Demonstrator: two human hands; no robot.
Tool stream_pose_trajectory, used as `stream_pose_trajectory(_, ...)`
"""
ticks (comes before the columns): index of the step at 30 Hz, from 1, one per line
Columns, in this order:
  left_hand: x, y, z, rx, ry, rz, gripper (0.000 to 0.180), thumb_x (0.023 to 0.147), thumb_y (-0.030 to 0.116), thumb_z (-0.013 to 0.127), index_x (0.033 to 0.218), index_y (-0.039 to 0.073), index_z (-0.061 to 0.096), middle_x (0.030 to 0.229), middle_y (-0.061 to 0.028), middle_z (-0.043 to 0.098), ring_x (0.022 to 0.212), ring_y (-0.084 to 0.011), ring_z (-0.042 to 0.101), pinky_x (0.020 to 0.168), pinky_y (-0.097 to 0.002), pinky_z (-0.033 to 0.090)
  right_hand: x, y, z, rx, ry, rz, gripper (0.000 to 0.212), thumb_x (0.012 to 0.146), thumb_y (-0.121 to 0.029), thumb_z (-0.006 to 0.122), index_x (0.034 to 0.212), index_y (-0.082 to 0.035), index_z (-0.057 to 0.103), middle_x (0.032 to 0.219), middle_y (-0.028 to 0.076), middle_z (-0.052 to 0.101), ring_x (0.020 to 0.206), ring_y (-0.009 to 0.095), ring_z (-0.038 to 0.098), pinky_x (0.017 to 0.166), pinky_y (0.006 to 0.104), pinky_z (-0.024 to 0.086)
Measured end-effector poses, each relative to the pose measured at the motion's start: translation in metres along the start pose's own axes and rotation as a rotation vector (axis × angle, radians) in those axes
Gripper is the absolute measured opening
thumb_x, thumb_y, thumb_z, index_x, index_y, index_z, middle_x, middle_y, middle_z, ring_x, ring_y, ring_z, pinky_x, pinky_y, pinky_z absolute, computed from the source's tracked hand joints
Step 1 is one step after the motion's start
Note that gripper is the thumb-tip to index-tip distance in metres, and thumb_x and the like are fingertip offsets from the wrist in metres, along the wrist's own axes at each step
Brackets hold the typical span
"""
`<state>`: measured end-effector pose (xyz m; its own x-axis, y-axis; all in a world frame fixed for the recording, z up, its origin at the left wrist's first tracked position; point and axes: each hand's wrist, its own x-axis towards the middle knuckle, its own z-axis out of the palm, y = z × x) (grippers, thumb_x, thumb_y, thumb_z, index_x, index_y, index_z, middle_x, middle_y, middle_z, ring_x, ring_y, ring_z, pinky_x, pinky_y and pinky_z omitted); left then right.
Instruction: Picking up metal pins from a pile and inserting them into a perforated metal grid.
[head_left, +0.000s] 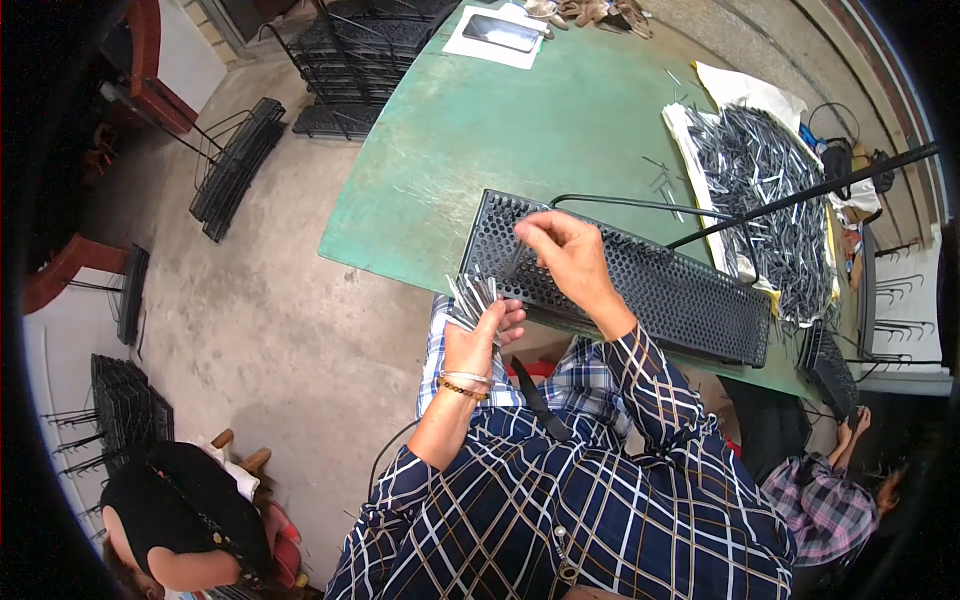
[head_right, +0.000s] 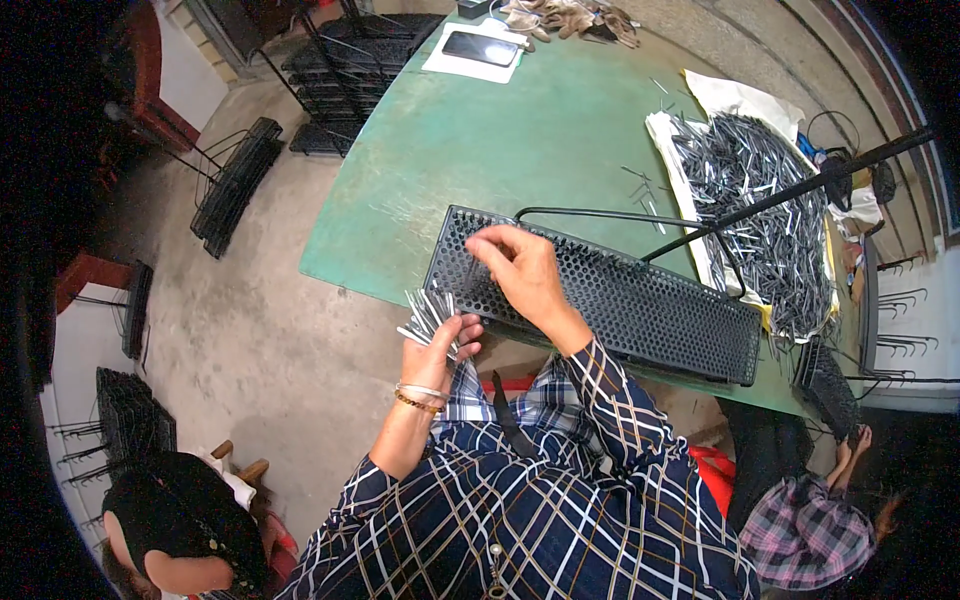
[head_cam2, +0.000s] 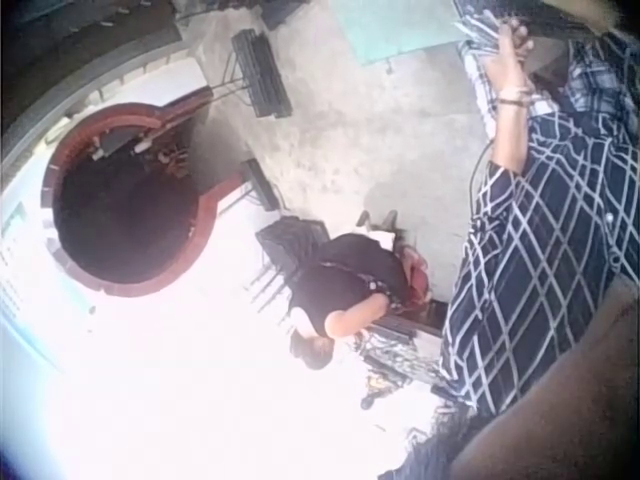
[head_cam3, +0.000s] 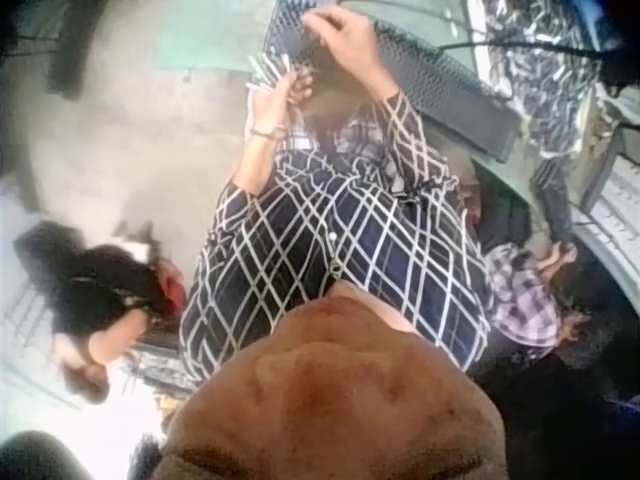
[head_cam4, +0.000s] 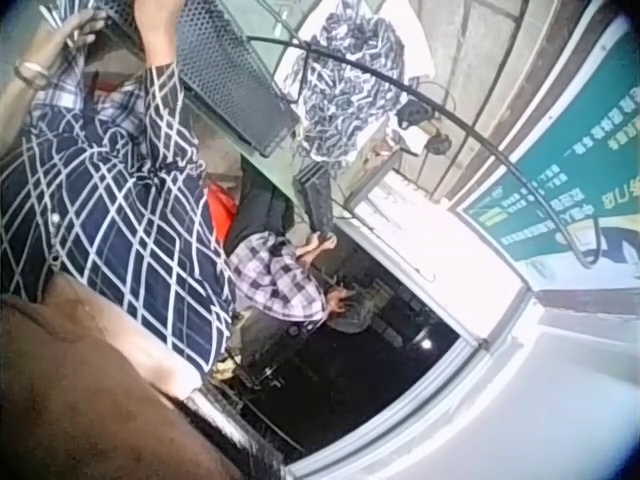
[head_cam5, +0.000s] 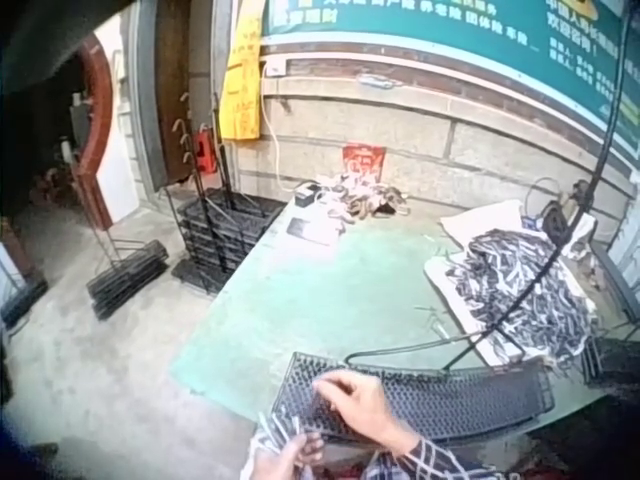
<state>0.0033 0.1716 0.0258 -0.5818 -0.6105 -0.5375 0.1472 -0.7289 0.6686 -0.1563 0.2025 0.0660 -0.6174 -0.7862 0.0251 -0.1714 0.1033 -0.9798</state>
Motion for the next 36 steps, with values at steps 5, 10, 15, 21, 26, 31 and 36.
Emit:
stream_pose_trajectory(5, -0.003, -0.003, 0.010, 0.060, -0.082, -0.028, 0.020, 0.088, 0.009, 0.055, 0.103, -0.003, 0.055, 0.093, -0.0154, 0.064, 0.079, -0.0208, 0.065, 0.063, -0.0299, 0.055, 0.033, 0.010, -0.004, -0.283, 0.117, -0.451, 0.011, 0.083, -0.011, 0.063, 0.088, -0.001, 0.065, 0.075, 0.005, 0.062, 0.060, 0.009, 0.053, 0.053, 0.0232, 0.042)
stream_pose_trajectory(10, -0.005, -0.007, -0.001, 0.056, -0.057, -0.027, 0.019, 0.087, 0.010, 0.057, 0.102, -0.002, 0.056, 0.093, -0.0141, 0.064, 0.079, -0.0201, 0.064, 0.064, -0.0293, 0.054, 0.042, 0.027, 0.018, -0.248, 0.106, -0.508, 0.009, 0.082, -0.009, 0.064, 0.087, -0.002, 0.066, 0.077, 0.007, 0.062, 0.062, 0.013, 0.056, 0.055, 0.0242, 0.043)
stream_pose_trajectory(15, -0.004, -0.006, 0.005, 0.068, -0.072, -0.060, 0.019, 0.087, 0.010, 0.058, 0.101, -0.001, 0.056, 0.093, -0.0132, 0.065, 0.080, -0.0199, 0.064, 0.065, -0.0289, 0.054, 0.039, 0.024, 0.011, -0.245, 0.180, -0.504, 0.008, 0.081, -0.008, 0.065, 0.086, -0.002, 0.066, 0.077, 0.007, 0.064, 0.064, 0.013, 0.057, 0.056, 0.0245, 0.044)
stream_pose_trajectory(21, -0.004, -0.008, 0.002, 0.032, -0.064, -0.067, 0.019, 0.087, 0.010, 0.058, 0.101, -0.003, 0.056, 0.092, -0.0155, 0.064, 0.080, -0.0213, 0.065, 0.063, -0.0296, 0.055, 0.039, 0.026, 0.016, -0.246, 0.132, -0.476, 0.009, 0.082, -0.010, 0.063, 0.086, -0.002, 0.066, 0.079, 0.009, 0.064, 0.067, 0.020, 0.061, 0.058, 0.0284, 0.047)
stream_pose_trajectory(26, -0.003, -0.005, 0.000, 0.017, -0.079, -0.144, 0.019, 0.087, 0.010, 0.057, 0.101, -0.002, 0.055, 0.093, -0.0161, 0.064, 0.080, -0.0218, 0.065, 0.063, -0.0294, 0.055, 0.043, 0.025, 0.007, -0.324, 0.077, -0.574, 0.010, 0.080, -0.011, 0.064, 0.087, -0.003, 0.065, 0.081, 0.009, 0.064, 0.068, 0.023, 0.062, 0.059, 0.0305, 0.048)
stream_pose_trajectory(31, -0.003, -0.001, -0.005, 0.057, -0.053, -0.154, 0.022, 0.086, 0.010, 0.058, 0.103, -0.004, 0.053, 0.094, -0.0165, 0.064, 0.082, -0.0225, 0.064, 0.067, -0.0317, 0.054, 0.045, 0.027, 0.011, -0.337, 0.032, -0.639, 0.010, 0.080, -0.011, 0.065, 0.086, -0.004, 0.065, 0.082, 0.009, 0.064, 0.070, 0.024, 0.062, 0.060, 0.0308, 0.049)
stream_pose_trajectory(36, -0.005, -0.001, 0.000, 0.067, -0.085, -0.168, 0.023, 0.085, 0.011, 0.059, 0.103, -0.003, 0.053, 0.093, -0.0160, 0.064, 0.081, -0.0225, 0.064, 0.065, -0.0309, 0.055, 0.044, 0.022, 0.004, -0.371, -0.012, -0.616, 0.009, 0.080, -0.011, 0.065, 0.085, -0.004, 0.065, 0.081, 0.009, 0.064, 0.071, 0.024, 0.062, 0.061, 0.0308, 0.049)
